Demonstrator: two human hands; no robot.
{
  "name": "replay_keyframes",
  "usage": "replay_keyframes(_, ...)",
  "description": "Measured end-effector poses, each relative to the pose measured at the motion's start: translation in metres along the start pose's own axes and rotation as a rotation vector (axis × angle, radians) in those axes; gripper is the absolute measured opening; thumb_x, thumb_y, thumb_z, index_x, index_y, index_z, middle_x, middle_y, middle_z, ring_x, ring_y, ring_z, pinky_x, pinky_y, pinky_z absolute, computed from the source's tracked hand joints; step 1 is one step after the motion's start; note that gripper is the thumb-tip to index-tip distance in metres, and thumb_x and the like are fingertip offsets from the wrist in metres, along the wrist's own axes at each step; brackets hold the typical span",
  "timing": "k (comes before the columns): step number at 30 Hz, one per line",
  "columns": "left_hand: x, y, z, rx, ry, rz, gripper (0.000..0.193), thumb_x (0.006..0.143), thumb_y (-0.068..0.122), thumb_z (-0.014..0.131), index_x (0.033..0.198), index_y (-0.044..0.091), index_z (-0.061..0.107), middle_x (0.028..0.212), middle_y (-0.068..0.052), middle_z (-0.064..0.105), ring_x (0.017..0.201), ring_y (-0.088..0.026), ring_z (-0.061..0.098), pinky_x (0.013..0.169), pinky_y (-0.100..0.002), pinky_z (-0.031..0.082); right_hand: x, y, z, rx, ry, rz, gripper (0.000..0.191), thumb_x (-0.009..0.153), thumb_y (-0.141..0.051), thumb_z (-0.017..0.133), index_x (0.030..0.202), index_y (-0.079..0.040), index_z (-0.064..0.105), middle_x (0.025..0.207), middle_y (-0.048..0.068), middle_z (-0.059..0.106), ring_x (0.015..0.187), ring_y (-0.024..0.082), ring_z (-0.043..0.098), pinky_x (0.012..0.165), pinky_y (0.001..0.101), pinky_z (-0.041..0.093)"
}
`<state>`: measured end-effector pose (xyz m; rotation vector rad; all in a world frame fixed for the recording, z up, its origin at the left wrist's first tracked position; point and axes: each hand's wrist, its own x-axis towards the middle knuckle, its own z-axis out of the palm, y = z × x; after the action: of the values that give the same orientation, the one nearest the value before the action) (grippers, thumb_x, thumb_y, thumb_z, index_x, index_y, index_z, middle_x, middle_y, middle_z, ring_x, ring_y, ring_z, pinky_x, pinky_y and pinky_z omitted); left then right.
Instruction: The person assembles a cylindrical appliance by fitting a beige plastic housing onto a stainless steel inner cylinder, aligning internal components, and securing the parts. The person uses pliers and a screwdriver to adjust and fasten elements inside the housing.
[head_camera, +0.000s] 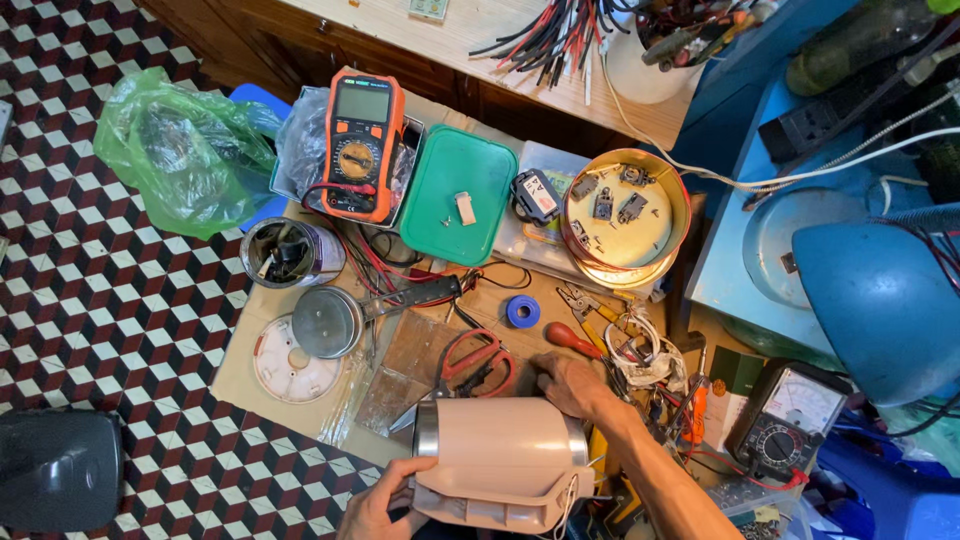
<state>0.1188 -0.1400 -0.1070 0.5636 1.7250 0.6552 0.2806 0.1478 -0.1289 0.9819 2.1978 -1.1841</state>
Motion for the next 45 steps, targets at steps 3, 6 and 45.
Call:
replay_keyframes(3, -0.010, -0.017, 0.004, -0.014, 0.004, 0.109, 0.057, 0.081, 0.008, 0.081, 0.134, 0.019, 0.061, 0.123, -0.007, 0.074, 0.116, -0.017, 0.076, 0.102, -0.031, 0.056, 0.000, 0.010, 0.010, -0.098, 0.082, -0.151, 0.060, 0.074, -0.011, 0.061, 0.133, -0.005, 0.060, 0.131, 0.020, 0.061, 0.123, 0.040, 0.056, 0.102, 0.0462, 0.045)
replay_keyframes(6, -0.014, -0.021, 0.001, 0.028, -0.009, 0.095, 0.061, 0.082, 0.007, 0.080, 0.138, 0.019, 0.060, 0.125, -0.006, 0.071, 0.119, -0.015, 0.074, 0.105, -0.031, 0.053, -0.007, 0.014, 0.021, 0.073, 0.010, -0.094, 0.056, 0.082, -0.008, 0.051, 0.138, -0.005, 0.058, 0.126, 0.020, 0.063, 0.119, 0.036, 0.062, 0.104, 0.0396, 0.052)
replay_keyframes(45, -0.015, -0.017, 0.000, 0.106, 0.007, 0.019, 0.066, 0.080, 0.006, 0.080, 0.138, 0.028, 0.057, 0.116, -0.006, 0.073, 0.111, -0.018, 0.072, 0.100, -0.033, 0.056, -0.046, -0.008, 0.022, -0.027, 0.262, -0.094, 0.020, 0.089, -0.016, 0.069, 0.109, -0.016, 0.070, 0.106, 0.012, 0.067, 0.103, 0.037, 0.066, 0.085, 0.0470, 0.052)
